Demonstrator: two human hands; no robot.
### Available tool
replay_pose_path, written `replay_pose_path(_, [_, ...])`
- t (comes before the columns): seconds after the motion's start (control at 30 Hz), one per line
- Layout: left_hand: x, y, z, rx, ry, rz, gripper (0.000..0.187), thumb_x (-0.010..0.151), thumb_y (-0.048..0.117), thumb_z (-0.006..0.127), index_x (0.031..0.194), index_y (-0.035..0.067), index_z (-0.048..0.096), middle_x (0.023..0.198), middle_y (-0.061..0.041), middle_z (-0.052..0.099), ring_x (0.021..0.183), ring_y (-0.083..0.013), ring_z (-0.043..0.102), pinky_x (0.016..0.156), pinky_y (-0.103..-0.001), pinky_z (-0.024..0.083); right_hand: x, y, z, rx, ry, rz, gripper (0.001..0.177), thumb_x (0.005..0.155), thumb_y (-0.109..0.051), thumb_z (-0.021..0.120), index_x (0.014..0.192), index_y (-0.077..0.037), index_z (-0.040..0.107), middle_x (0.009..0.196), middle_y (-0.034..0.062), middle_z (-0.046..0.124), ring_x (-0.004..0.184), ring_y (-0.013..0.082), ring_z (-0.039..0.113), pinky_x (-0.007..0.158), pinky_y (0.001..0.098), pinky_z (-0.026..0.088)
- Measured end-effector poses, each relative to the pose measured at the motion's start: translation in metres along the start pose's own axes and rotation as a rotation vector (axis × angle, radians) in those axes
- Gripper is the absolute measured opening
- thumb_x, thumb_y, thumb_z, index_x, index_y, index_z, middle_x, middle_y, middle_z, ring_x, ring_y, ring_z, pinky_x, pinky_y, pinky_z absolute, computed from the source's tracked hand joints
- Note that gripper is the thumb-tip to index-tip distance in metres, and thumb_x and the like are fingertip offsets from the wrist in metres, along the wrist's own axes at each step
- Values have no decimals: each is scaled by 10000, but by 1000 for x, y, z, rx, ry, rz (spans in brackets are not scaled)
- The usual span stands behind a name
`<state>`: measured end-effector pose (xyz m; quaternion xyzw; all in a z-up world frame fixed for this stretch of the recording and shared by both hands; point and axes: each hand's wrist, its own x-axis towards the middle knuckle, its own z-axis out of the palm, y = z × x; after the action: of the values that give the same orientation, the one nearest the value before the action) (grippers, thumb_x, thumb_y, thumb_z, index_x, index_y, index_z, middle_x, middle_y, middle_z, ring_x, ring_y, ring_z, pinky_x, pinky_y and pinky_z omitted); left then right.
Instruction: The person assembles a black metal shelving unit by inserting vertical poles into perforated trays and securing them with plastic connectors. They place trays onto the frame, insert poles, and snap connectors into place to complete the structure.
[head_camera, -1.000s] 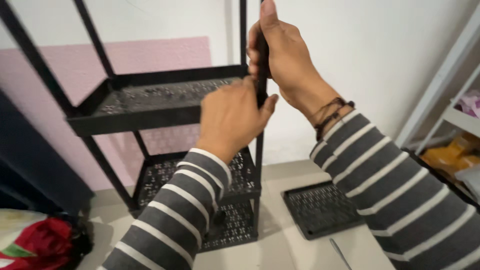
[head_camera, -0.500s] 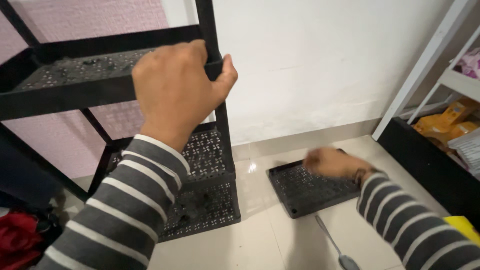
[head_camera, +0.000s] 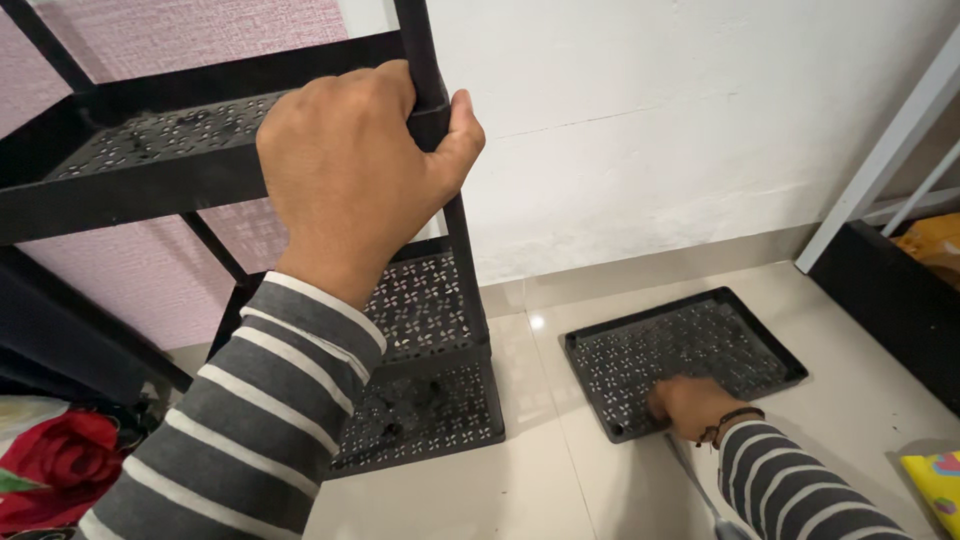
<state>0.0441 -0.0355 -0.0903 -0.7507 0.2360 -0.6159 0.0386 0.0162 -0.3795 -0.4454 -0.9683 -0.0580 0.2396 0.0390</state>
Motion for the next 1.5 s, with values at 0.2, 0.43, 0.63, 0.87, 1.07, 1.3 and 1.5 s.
replay_pose_path(0.2, [2, 1, -4, 5, -30, -16, 527, 937, 470, 733, 566, 163, 518, 464, 27, 410, 388, -135, 368, 405, -326, 312, 4, 0, 8, 88, -6, 28, 263, 817, -78, 691, 1060, -167, 738, 1192, 95, 708, 1153, 290, 669, 1006, 377, 543])
replay_pose_path(0.43, [5, 3, -9, -36, -30, -36, 491, 925, 445, 734, 581, 151, 543, 491, 17, 453, 406, -148, 410, 428, -330, 351, 1, 3, 8, 103, 52, 7, 275, 778, -82, 736, 1039, -170, 730, 1158, 86, 697, 1164, 288, 643, 1021, 376, 515])
replay_pose_path(0.63, [8, 3, -10, -65, -46, -62, 489, 906, 416, 739, 551, 146, 540, 459, 20, 442, 372, -143, 398, 396, -335, 349, 3, 4, 5, 141, 28, -5, 276, 760, -72, 733, 1024, -152, 736, 1139, 77, 717, 1155, 280, 659, 1007, 366, 526])
replay_pose_path(0.87, [13, 2, -10, -35, -137, -89, 511, 928, 493, 672, 547, 173, 555, 436, 53, 425, 362, -102, 352, 375, -306, 294, -3, -2, -11, 213, -53, 3, 432, 710, -219, 870, 1102, -172, 694, 1157, 39, 713, 1153, 244, 659, 996, 352, 530])
replay_pose_path(1.07, [29, 3, -26, -92, -272, -184, 508, 908, 487, 625, 523, 163, 558, 427, 43, 448, 351, -109, 377, 349, -320, 311, -4, -42, -124, 593, 305, -285, 297, 848, -343, 743, 978, -76, 771, 963, 99, 832, 913, 206, 772, 856, 342, 598])
replay_pose_path(1.3, [36, -4, -40, -216, -210, -256, 420, 843, 449, 664, 573, 137, 587, 497, -19, 549, 444, -189, 528, 456, -397, 425, -26, -151, -324, 1104, 817, -374, 454, 980, -437, 552, 1245, -81, 651, 1069, 102, 692, 942, 190, 611, 827, 385, 527])
replay_pose_path(1.5, [35, -15, -48, -337, -243, -296, 370, 837, 399, 708, 609, 125, 605, 559, -46, 600, 519, -233, 592, 528, -421, 467, -76, -239, -410, 1208, 730, -586, 546, 960, -407, 587, 1353, -29, 556, 1248, 129, 644, 1181, 222, 603, 987, 401, 517])
